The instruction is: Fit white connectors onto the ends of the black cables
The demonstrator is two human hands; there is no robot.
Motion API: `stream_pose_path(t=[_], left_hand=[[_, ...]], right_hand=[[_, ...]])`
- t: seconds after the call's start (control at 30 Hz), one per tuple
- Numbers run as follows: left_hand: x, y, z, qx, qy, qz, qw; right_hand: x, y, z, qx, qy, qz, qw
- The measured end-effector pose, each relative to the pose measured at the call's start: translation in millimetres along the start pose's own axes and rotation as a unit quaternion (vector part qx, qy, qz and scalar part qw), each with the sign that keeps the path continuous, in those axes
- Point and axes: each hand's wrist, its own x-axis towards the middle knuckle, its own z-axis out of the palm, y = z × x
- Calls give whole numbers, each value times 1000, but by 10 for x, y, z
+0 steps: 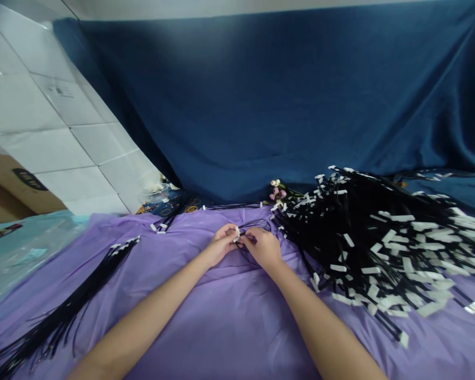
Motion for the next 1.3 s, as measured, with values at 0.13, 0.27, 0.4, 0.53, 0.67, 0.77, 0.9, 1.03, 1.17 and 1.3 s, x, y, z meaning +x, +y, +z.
stream_pose_path(t=[0.13, 0.27, 0.4, 0.53, 0.67, 0.77, 0.9, 1.03, 1.17, 1.3], left_hand=[[-48, 6, 56, 42, -6, 24, 999], [-89, 40, 116, 84, -21, 34, 996], [-80, 142, 96, 129, 2, 82, 988], [-19, 268, -93, 123, 89, 146, 978], [50, 347, -361, 74, 158, 179, 968], [70, 395, -496, 40, 170, 168, 970], [55, 504, -574, 18, 166, 148, 975], [40, 687, -638, 3, 184, 160, 970], [27, 952, -730, -9, 223, 165, 961], [-10, 1341, -788, -19, 259, 171, 951]], right_hand=[[-16, -22, -74, -49, 28, 9, 998], [-13, -36, -136, -45, 45, -5, 998], [11, -28, -239, 6, 92, 12, 996], [53, 31, -371, 89, 171, 72, 978], [99, 85, -397, 180, 210, 126, 953], [120, 67, -345, 244, 194, 149, 938], [122, 30, -326, 302, 164, 184, 921], [118, 45, -389, 314, 143, 200, 917], [179, 5, -469, 303, 91, 152, 936], [369, -234, -686, 308, 30, 77, 948]])
